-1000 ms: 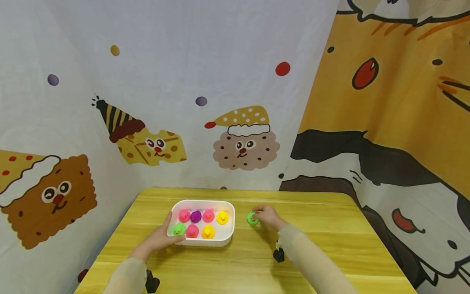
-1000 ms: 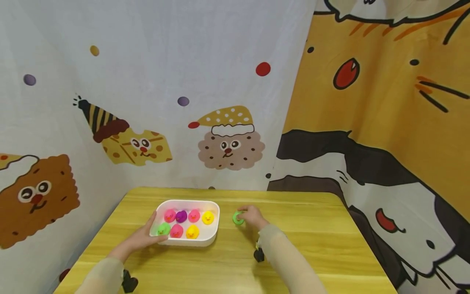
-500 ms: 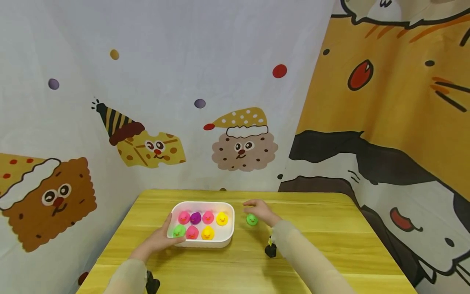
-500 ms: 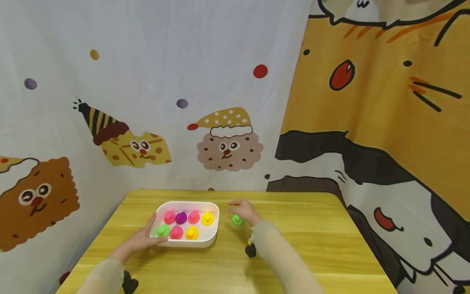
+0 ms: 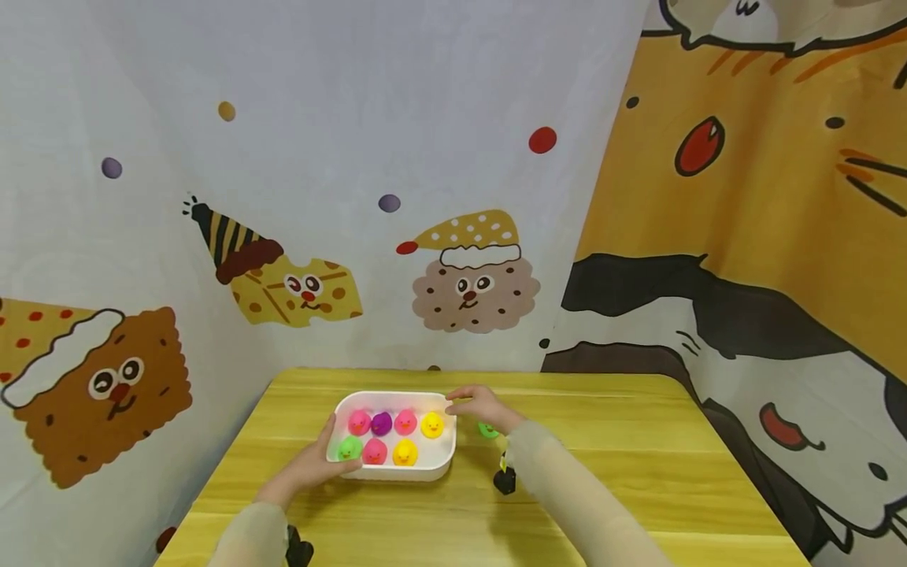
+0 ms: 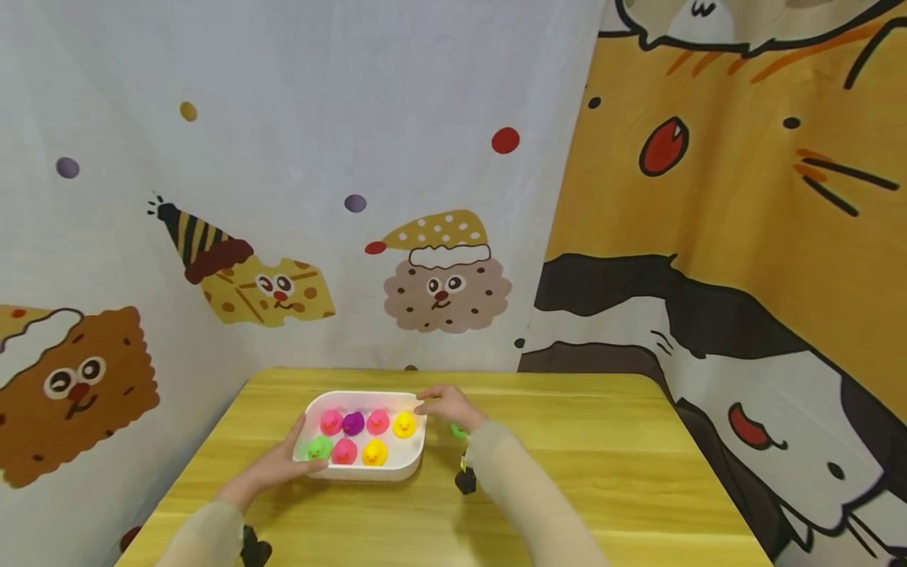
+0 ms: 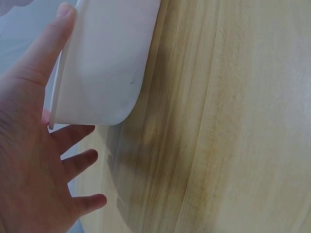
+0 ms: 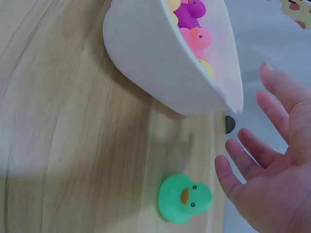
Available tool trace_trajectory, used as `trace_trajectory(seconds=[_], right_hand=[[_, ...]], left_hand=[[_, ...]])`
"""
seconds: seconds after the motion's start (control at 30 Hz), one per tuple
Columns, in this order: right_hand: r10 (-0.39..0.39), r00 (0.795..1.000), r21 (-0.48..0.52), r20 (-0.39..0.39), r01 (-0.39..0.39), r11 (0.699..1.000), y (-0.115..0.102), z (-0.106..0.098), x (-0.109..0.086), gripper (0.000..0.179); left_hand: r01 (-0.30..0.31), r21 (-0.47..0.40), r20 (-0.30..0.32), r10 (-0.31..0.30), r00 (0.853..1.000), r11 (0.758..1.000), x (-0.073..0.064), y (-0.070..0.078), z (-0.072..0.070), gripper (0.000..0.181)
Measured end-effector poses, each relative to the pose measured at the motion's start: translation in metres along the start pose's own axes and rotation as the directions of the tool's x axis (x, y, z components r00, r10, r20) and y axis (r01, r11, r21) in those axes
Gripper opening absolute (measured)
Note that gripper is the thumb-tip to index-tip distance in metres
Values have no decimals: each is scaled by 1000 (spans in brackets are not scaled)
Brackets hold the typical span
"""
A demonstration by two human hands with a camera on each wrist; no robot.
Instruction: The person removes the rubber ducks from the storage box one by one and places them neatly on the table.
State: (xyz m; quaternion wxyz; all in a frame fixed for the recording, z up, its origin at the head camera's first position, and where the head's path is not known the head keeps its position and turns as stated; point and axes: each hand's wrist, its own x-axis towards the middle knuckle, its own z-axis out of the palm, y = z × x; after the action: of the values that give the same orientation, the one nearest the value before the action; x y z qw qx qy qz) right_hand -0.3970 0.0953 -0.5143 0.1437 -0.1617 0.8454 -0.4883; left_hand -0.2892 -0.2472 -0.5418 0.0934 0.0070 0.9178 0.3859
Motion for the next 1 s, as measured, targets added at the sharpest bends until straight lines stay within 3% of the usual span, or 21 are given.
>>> trace_trajectory(seconds=[0.67, 1.0], right_hand=[[22, 998, -35, 54, -20, 999, -10, 20, 20, 37], [64, 997, -76, 52, -60, 995, -17, 28, 21, 35]], left_hand=[[-3, -11, -5, 3, 1000, 1000, 2, -1, 0, 118], [19, -41, -3, -19, 1000, 999, 2, -3, 2, 118]])
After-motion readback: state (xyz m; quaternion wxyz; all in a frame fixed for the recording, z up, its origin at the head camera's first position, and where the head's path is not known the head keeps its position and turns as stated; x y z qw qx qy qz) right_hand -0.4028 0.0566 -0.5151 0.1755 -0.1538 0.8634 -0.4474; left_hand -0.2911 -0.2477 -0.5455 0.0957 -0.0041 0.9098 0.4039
